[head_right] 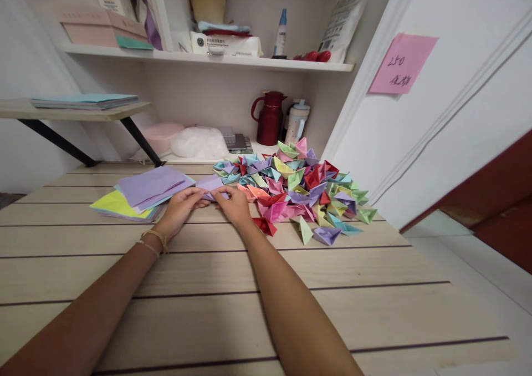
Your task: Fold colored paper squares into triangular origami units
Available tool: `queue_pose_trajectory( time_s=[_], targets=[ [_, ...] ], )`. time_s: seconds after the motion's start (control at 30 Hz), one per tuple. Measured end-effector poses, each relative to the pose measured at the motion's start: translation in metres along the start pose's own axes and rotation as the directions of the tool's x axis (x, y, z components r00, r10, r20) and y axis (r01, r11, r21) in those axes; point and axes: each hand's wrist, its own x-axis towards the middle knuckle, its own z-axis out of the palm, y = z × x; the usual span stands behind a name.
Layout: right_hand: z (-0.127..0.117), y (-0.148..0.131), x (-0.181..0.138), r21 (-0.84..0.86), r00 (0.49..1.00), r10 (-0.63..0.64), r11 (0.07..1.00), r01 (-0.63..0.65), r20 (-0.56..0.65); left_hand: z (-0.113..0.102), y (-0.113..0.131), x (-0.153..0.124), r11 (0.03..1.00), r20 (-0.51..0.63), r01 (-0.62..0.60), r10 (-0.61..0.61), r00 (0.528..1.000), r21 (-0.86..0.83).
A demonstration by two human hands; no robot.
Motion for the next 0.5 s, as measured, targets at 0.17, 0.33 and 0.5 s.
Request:
queue_pose_trajectory(
  time_s=[0.17,0.33,0.5],
  targets=[
    [0.001,-0.002,-0.001,-0.003,1.0,0.003,1.0,-0.003,-0.001,0.001,0.004,-0.003,1.0,0.005,0.0,0.0,1.0,-0.002],
    [0.0,-0.008,-0.005,-0.076,0.999,0.009,0.997,-0.006,0.039,0.0,0.004,-0.003,1.0,-0.049,-0.02,0.02,0.999,-0.002],
    [-0.001,-0.011,-0.008,-0.095,0.997,-0.04,0.994,0.046,0.063,0.0,0.003,-0.003,0.999,-0.066,-0.022,0.024,0.998,0.031]
  ],
)
